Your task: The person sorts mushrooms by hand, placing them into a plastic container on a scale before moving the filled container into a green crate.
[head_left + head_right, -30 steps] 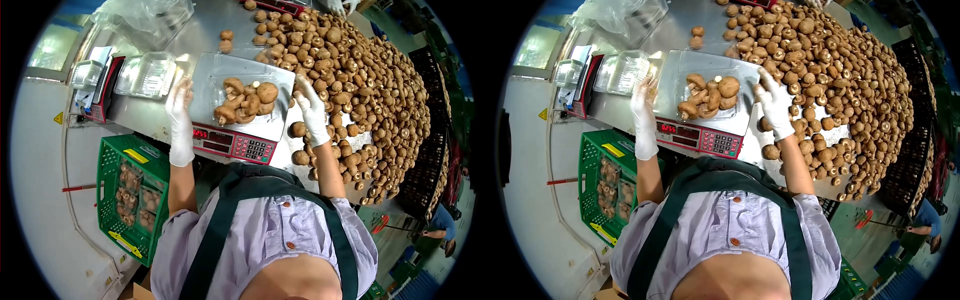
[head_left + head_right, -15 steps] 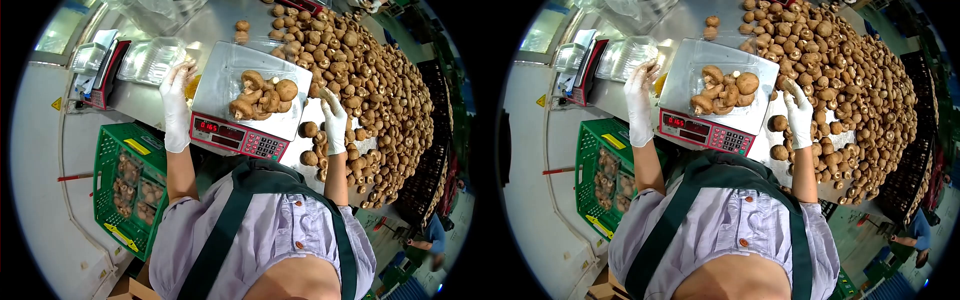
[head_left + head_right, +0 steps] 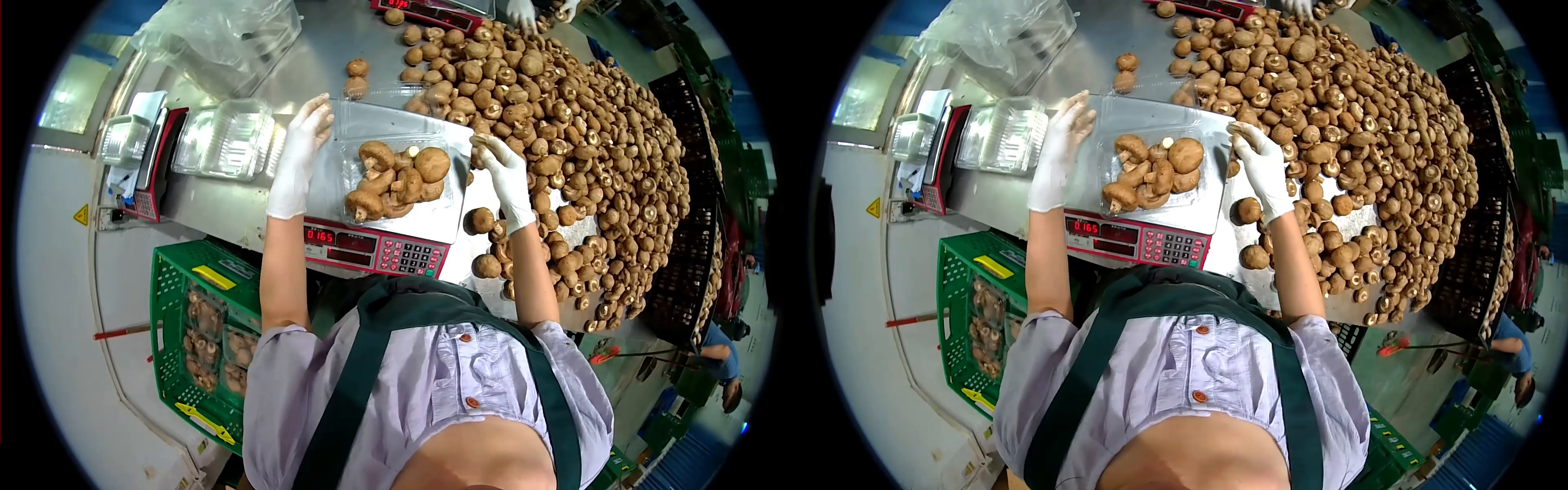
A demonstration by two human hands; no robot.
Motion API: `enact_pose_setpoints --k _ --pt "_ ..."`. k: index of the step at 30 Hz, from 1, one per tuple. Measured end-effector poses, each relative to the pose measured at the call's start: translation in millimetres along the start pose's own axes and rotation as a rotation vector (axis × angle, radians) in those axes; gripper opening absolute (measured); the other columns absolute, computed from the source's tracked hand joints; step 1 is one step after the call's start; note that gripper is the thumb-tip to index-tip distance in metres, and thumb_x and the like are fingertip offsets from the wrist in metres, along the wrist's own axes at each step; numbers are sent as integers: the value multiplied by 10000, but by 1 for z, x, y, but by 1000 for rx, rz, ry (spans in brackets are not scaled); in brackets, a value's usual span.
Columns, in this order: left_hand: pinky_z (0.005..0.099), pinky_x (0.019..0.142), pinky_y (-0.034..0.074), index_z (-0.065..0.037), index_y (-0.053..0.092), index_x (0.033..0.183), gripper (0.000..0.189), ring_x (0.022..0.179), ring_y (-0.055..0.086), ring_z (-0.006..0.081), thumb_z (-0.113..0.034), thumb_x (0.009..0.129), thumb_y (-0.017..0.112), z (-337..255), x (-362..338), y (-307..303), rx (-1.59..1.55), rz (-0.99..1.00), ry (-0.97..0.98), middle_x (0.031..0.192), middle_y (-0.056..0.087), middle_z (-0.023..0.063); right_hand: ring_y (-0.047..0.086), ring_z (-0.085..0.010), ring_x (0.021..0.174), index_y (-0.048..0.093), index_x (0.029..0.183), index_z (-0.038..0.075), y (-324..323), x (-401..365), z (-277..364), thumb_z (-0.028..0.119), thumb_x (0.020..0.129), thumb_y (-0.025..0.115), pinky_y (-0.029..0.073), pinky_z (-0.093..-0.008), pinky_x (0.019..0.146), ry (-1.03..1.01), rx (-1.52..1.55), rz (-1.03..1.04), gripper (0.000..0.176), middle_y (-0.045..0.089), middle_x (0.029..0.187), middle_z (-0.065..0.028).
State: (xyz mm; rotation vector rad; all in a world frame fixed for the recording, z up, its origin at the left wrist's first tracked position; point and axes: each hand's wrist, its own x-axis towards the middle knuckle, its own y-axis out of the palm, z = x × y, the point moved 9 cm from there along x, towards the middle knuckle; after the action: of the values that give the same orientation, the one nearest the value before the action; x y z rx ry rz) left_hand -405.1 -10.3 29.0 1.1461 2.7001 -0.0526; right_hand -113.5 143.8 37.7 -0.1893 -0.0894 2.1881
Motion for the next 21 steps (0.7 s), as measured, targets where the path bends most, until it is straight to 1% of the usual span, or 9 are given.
enact_pose_setpoints --k 4,6,10,12,14,16,18,20,21 --pt "358 961 334 -71 401 1306 496 1161 436 290 -328 890 484 14 21 23 -184 98 -122 1351 345 183 564 -98 929 558 1133 -4 5 5 9 128 896 528 443 -218 815 -1 31 -4 273 623 1052 -54" --pt "366 941 351 -53 401 1300 509 1147 447 270 -348 893 481 -1 22 25 -428 110 -52 1306 404 180 565 -98 930 560 1134 4 6 -1 15 125 899 521 443 -218 814 -28 0 -2 268 623 1058 -52" --pt "366 911 377 -34 419 1276 518 1094 488 250 -383 896 466 -36 -21 14 -428 241 176 1177 517 167 566 -101 911 563 1134 11 -1 -22 14 136 902 515 443 -230 819 -44 24 -21 268 621 1046 -45" --pt "322 879 418 -20 538 1156 335 1009 548 183 -179 862 559 -52 -61 17 -91 427 439 1034 606 112 566 -112 908 561 1126 -4 -3 -32 10 135 903 511 441 -236 824 -28 38 -21 268 616 1047 -58" --pt "317 872 429 -9 585 1068 307 1015 545 191 -73 773 639 -47 -98 19 299 327 383 996 614 101 573 -127 920 549 1132 -19 1 -42 8 145 903 516 440 -244 826 19 65 24 284 613 1052 -76" --pt "301 878 422 -3 591 1036 364 992 548 202 -7 684 685 -51 -127 22 545 254 578 1009 602 101 589 -139 926 498 1197 -14 8 -50 0 201 883 563 460 -245 779 41 78 82 386 615 1047 -93" --pt "295 866 430 1 548 1098 422 948 551 194 -20 700 686 -22 -134 6 411 40 457 1063 567 114 592 -140 891 488 1208 -12 16 -56 -14 219 879 573 467 -236 749 122 8 114 411 618 1023 -104" --pt "259 726 477 -2 510 1135 396 798 575 147 -69 772 654 30 -139 -2 134 -19 0 984 594 105 577 -99 739 522 1154 -3 30 -65 -17 175 883 562 475 -226 657 323 -20 194 327 622 885 -69" --pt "259 726 477 -2 510 1135 396 798 575 147 -69 772 654 35 -140 -4 132 -23 2 984 594 105 572 -94 711 535 1113 1 32 -65 -22 162 883 557 476 -227 631 340 6 189 282 611 850 -56"
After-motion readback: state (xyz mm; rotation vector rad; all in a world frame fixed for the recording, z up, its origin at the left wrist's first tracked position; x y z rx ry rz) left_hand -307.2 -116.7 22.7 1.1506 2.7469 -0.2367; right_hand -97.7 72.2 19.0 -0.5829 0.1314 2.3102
